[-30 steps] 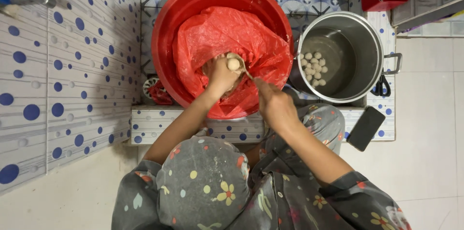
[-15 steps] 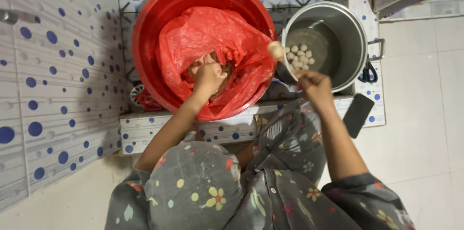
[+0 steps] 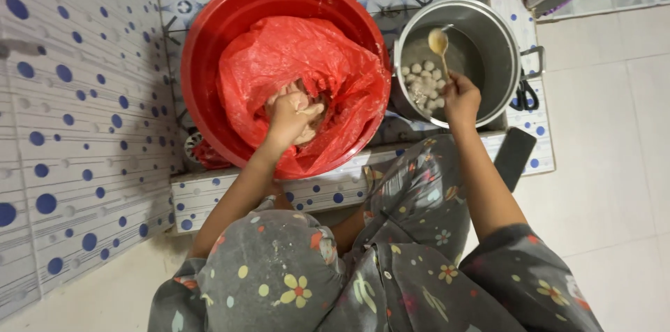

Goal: Squeezing meat dough through the hand and scooping it with a spoon into a pot of water to form meatballs.

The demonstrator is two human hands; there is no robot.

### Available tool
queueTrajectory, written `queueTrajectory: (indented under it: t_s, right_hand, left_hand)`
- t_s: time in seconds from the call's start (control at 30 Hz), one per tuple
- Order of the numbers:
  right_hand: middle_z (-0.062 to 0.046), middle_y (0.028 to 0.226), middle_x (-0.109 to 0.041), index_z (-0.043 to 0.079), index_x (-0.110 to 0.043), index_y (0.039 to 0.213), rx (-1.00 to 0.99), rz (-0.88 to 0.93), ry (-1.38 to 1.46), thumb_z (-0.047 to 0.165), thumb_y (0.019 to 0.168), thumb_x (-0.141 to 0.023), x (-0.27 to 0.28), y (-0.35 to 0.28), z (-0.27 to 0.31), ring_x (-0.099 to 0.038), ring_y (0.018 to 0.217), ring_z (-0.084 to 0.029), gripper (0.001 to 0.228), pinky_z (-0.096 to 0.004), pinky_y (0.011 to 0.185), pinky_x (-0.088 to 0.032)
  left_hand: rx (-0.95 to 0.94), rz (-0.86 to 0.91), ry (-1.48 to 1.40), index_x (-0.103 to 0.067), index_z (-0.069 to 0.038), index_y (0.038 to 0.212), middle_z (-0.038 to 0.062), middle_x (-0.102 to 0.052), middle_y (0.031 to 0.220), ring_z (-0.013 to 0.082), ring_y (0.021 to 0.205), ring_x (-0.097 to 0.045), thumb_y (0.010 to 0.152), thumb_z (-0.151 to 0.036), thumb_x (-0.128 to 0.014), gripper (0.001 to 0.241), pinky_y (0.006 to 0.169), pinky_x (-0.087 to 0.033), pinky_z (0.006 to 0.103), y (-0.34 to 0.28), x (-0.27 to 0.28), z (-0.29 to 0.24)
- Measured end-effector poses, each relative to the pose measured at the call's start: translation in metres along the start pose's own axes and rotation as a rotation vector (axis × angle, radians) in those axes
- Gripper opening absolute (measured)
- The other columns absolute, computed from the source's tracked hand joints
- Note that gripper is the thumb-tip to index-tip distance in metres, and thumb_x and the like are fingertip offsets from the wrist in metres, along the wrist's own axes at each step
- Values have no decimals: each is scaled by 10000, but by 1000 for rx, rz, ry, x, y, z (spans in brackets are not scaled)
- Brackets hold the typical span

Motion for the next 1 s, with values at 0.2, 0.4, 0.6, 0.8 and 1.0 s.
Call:
queueTrajectory:
  t_s: [0.2,0.4,0.6,0.8,1.0]
  right_hand:
    - [-243,844,-731,4,-748,1051,179,307,191,15,991,-629,-14,-85,134,-728,839,-384,134,-445,742,-553]
    - [-103,980,-799,190,-803,1128,170,611,-58,122,900,-674,-48,-143,153,-738,989,-334,271,-452,838,-586]
    - [-49,610,-726,164,-805,1105,1,698,81,185,925,-666,-53,-144,170,-744,660,-203,228,-339,675,-564]
    - [-65,603,-721,156,-807,1098,41,691,38,185,918,-681,-45,-143,172,-725,653,-232,221,-344,672,-560]
    - [-188,672,-734,116,-794,1138,-31,715,17,155,911,-657,-34,-150,141,-744,716,-350,268,-446,694,-563]
  left_hand:
    - [80,-27,-438,-526,-74,799,-32,-370,821,119,791,-599,781,-130,-915,394,678,-469,199,11,-1,16]
    - [82,103,-775,-534,-89,1035,-39,-423,623,52,469,-492,989,-222,-645,179,407,-460,208,18,6,22]
    - [-849,-56,327,-750,-189,955,59,-706,1054,282,1018,-633,800,-347,-901,268,955,-457,432,-7,-1,-7]
    - [-575,-101,179,-785,-256,1003,50,-702,851,268,810,-680,865,-244,-833,146,755,-549,359,-9,4,6]
    - [83,-47,-261,-631,-79,1020,80,-588,540,123,364,-535,840,-159,-872,312,298,-458,234,-7,15,-14]
Point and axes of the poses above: each hand's wrist, its own y-axis towards the middle knuckle, its own x-axis out of the back of the hand, z = x × y, the point moved 1 cm from there along y, towards the middle knuckle
